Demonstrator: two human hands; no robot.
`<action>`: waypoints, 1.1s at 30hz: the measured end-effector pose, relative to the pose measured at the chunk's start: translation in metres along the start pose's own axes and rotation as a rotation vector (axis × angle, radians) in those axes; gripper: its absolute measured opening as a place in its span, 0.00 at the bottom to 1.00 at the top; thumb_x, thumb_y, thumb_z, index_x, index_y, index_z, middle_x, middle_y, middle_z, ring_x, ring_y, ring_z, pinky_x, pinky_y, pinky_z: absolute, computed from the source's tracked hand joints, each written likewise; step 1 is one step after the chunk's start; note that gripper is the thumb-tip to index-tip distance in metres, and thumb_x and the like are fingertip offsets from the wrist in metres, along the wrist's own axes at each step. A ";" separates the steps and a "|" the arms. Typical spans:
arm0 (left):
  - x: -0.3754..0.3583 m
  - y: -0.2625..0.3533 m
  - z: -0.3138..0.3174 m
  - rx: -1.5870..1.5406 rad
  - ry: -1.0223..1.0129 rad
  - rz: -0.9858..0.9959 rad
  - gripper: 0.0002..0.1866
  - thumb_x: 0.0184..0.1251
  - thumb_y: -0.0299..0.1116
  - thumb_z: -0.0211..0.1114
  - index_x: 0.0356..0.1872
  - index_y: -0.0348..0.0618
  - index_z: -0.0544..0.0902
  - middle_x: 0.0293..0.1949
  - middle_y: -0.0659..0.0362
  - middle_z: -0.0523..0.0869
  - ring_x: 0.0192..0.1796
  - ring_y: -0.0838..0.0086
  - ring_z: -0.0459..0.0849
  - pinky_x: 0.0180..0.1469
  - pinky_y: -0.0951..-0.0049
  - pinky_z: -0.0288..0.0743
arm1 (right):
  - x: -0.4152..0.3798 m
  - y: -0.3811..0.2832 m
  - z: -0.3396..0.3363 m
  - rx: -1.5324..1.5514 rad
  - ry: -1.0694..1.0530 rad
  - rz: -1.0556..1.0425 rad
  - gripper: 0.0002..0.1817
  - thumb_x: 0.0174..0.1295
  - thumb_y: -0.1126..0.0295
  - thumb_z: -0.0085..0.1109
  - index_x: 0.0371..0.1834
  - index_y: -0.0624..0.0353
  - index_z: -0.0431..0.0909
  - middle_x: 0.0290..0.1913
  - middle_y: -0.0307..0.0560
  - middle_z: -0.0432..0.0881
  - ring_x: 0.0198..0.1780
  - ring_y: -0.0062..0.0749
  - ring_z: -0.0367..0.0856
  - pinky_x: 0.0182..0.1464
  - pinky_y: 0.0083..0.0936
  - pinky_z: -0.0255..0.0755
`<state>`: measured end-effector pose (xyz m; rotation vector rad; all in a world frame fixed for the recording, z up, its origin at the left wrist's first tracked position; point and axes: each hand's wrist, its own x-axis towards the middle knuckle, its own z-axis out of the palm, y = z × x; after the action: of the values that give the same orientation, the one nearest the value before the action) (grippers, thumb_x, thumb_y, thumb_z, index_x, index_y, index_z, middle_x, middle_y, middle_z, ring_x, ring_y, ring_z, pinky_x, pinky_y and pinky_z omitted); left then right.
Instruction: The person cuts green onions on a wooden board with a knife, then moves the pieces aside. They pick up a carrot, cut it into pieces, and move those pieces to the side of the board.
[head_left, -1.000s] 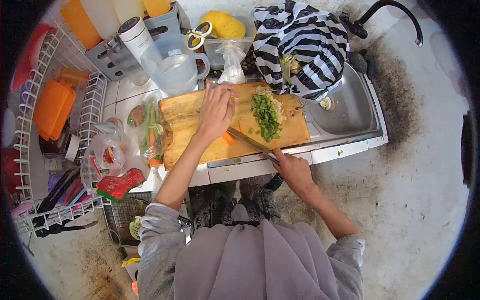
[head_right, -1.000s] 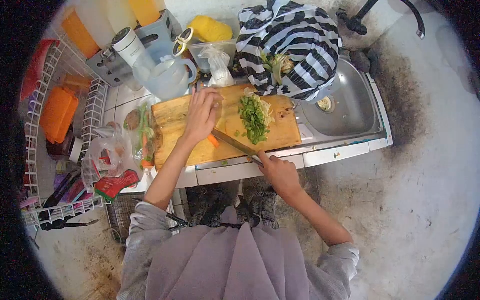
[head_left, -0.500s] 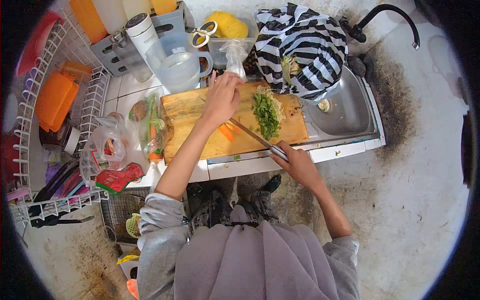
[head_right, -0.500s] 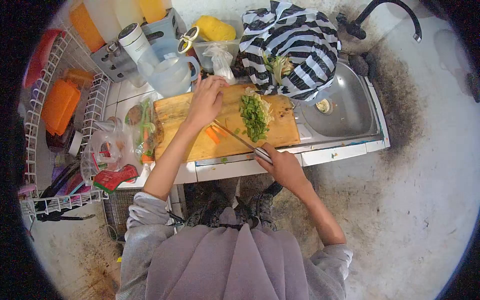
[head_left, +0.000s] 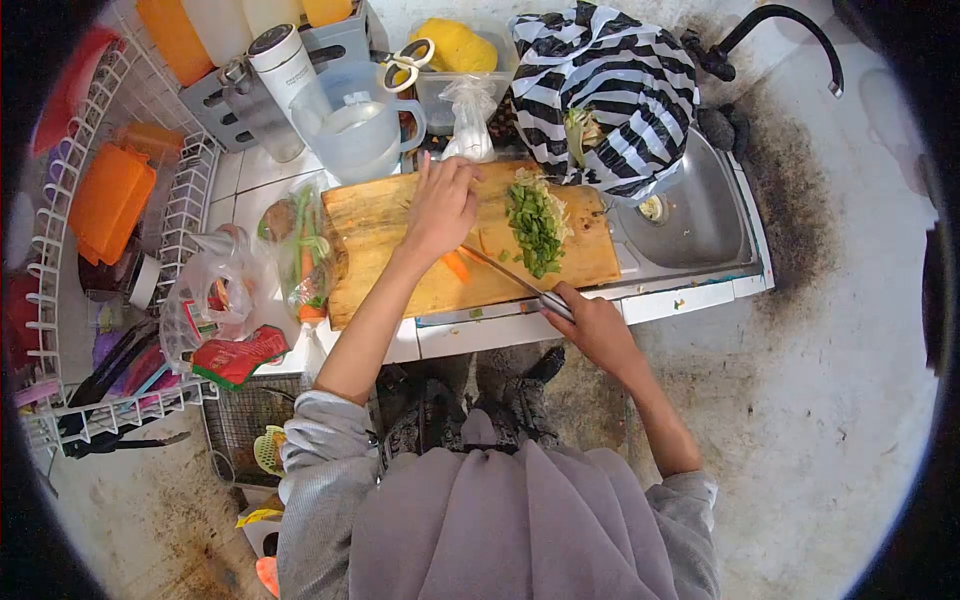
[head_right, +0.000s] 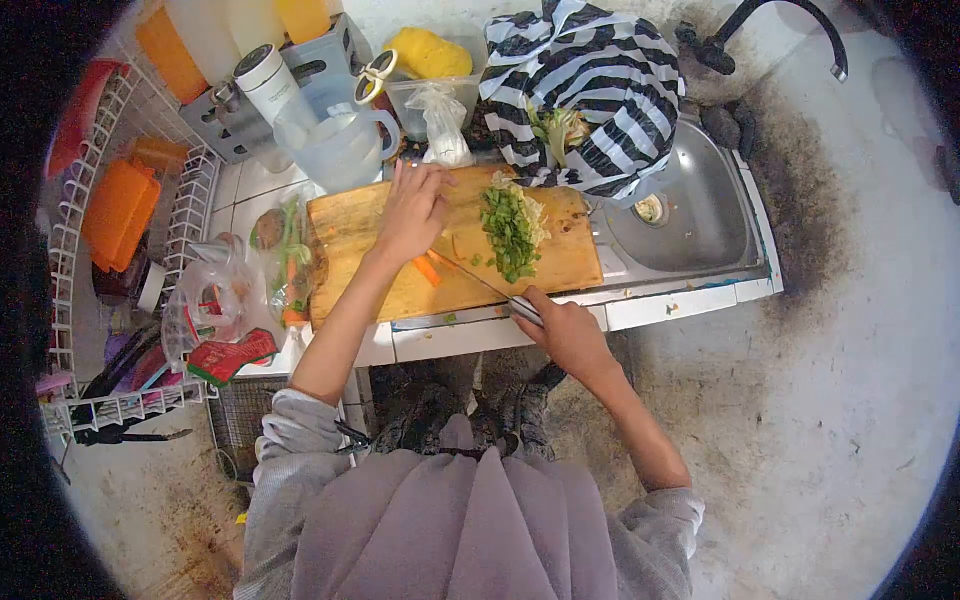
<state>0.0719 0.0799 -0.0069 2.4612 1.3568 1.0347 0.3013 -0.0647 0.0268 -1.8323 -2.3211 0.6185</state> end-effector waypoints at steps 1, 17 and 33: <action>0.000 0.000 0.001 -0.001 -0.001 0.001 0.12 0.55 0.23 0.54 0.43 0.41 0.75 0.46 0.56 0.73 0.55 0.61 0.71 0.72 0.47 0.43 | 0.001 0.002 0.001 0.003 -0.004 -0.012 0.18 0.63 0.51 0.54 0.45 0.52 0.69 0.21 0.57 0.79 0.27 0.55 0.81 0.29 0.47 0.74; 0.004 0.009 -0.012 -0.035 0.012 -0.008 0.13 0.56 0.23 0.56 0.43 0.43 0.76 0.47 0.57 0.74 0.57 0.62 0.72 0.72 0.46 0.42 | -0.012 -0.013 0.000 0.119 -0.001 0.014 0.19 0.64 0.54 0.54 0.49 0.55 0.69 0.20 0.57 0.79 0.26 0.56 0.80 0.28 0.48 0.72; 0.002 0.000 -0.004 -0.063 -0.101 0.045 0.12 0.55 0.25 0.56 0.43 0.44 0.76 0.48 0.57 0.75 0.60 0.64 0.71 0.73 0.49 0.42 | -0.019 -0.031 0.014 0.077 0.035 0.049 0.15 0.64 0.57 0.53 0.45 0.55 0.67 0.17 0.60 0.77 0.23 0.59 0.80 0.24 0.49 0.74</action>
<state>0.0698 0.0806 -0.0026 2.4723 1.2261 0.9334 0.2731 -0.0921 0.0286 -1.8554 -2.2039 0.6670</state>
